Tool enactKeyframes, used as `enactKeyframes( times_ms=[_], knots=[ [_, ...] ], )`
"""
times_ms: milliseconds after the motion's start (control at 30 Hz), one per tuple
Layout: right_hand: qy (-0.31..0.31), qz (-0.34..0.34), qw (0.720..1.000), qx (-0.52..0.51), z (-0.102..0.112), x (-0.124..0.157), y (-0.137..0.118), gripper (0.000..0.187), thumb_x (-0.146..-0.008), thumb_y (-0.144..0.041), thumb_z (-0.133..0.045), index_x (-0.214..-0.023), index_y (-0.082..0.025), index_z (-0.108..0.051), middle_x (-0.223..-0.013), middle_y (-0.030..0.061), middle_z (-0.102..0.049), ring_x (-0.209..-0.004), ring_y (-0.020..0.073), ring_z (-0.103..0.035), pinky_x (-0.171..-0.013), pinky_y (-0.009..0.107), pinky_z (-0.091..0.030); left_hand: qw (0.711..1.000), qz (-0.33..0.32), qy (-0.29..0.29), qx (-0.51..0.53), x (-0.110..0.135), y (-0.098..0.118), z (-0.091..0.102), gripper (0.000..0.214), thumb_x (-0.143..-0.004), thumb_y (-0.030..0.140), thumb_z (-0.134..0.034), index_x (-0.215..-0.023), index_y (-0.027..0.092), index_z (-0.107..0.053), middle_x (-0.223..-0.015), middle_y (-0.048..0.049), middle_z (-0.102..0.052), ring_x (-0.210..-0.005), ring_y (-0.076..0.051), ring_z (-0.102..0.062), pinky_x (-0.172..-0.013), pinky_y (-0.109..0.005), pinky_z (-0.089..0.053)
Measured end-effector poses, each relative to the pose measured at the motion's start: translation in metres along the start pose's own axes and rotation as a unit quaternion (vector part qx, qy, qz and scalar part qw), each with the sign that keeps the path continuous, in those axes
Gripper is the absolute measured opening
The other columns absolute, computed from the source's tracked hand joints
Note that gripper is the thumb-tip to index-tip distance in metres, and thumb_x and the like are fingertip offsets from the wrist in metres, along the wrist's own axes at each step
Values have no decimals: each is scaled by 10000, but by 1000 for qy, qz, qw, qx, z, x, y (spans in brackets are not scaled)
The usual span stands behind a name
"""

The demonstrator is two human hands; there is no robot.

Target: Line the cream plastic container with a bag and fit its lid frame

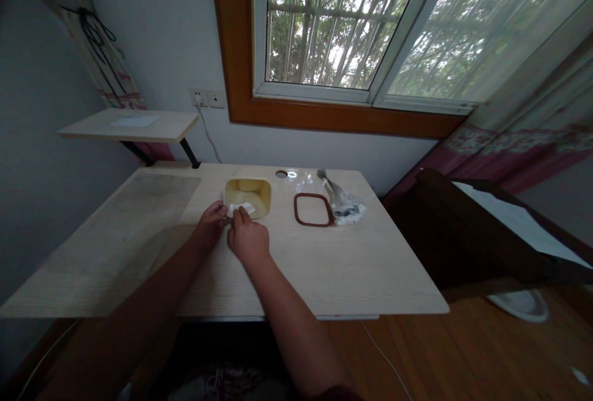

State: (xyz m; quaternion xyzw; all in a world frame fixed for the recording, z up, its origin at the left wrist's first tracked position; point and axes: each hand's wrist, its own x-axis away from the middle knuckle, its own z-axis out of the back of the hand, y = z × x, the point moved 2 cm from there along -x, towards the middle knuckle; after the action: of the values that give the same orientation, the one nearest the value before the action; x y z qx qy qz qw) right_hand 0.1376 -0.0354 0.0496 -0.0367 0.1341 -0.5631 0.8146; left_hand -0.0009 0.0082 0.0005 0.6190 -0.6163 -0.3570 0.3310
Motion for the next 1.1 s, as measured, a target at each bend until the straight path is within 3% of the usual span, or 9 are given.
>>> enactKeyframes(
  times_ms=[133, 233, 333, 433, 733, 1100],
  knots=[
    [1, 23, 1000, -8, 8, -2, 3, 485, -977, -330, -433, -1446, -234, -515, -1541, 85, -470, -1062, 222, -690, -880, 322, -552, 1000, 3, -2, 11, 0, 1, -1, 323, -713, 339, -838, -848, 157, -608, -853, -17, -664, -757, -139, -637, -672, -251, -529],
    [-12, 47, 999, -3, 19, -11, 4, 411, -989, -287, -425, -1352, -229, -610, -1418, 82, -597, -1084, 217, -682, -906, 302, -534, 1000, 1, -3, 16, 0, 2, -2, 346, -716, 359, -834, -882, 152, -613, -871, -30, -676, -767, -147, -639, -667, -253, -516],
    [-63, 54, 996, 23, 29, -28, 1, 330, -984, -294, -465, -1163, -183, -719, -1174, 128, -722, -1009, 255, -707, -889, 328, -538, 1000, 0, -10, 16, 0, 3, -3, 327, -748, 364, -812, -899, 153, -613, -865, -36, -684, -742, -140, -632, -650, -246, -492],
    [-109, 49, 992, 47, 33, -50, -2, 347, -989, -348, -492, -1090, -137, -748, -1060, 183, -737, -1003, 299, -708, -890, 364, -540, 1000, -6, -7, 25, -2, 2, -2, 304, -758, 354, -801, -901, 159, -618, -861, -41, -695, -743, -147, -643, -663, -251, -487],
    [-193, 40, 979, 41, 10, -105, 5, 361, -1008, -284, -467, -1229, -130, -707, -1216, 196, -694, -1121, 275, -678, -927, 334, -526, 998, 10, 0, 57, -10, -4, 9, 341, -774, 329, -785, -1032, 159, -641, -1035, -102, -722, -1063, -263, -676, -899, -382, -546],
    [-217, 29, 975, 28, -6, -129, 11, 403, -1001, -299, -451, -1311, -149, -661, -1320, 176, -648, -1187, 285, -646, -941, 339, -513, 998, 2, 12, 68, -9, -2, 8, 286, -770, 320, -782, -964, 159, -646, -1005, -92, -725, -1077, -267, -675, -928, -401, -560]
  ],
)
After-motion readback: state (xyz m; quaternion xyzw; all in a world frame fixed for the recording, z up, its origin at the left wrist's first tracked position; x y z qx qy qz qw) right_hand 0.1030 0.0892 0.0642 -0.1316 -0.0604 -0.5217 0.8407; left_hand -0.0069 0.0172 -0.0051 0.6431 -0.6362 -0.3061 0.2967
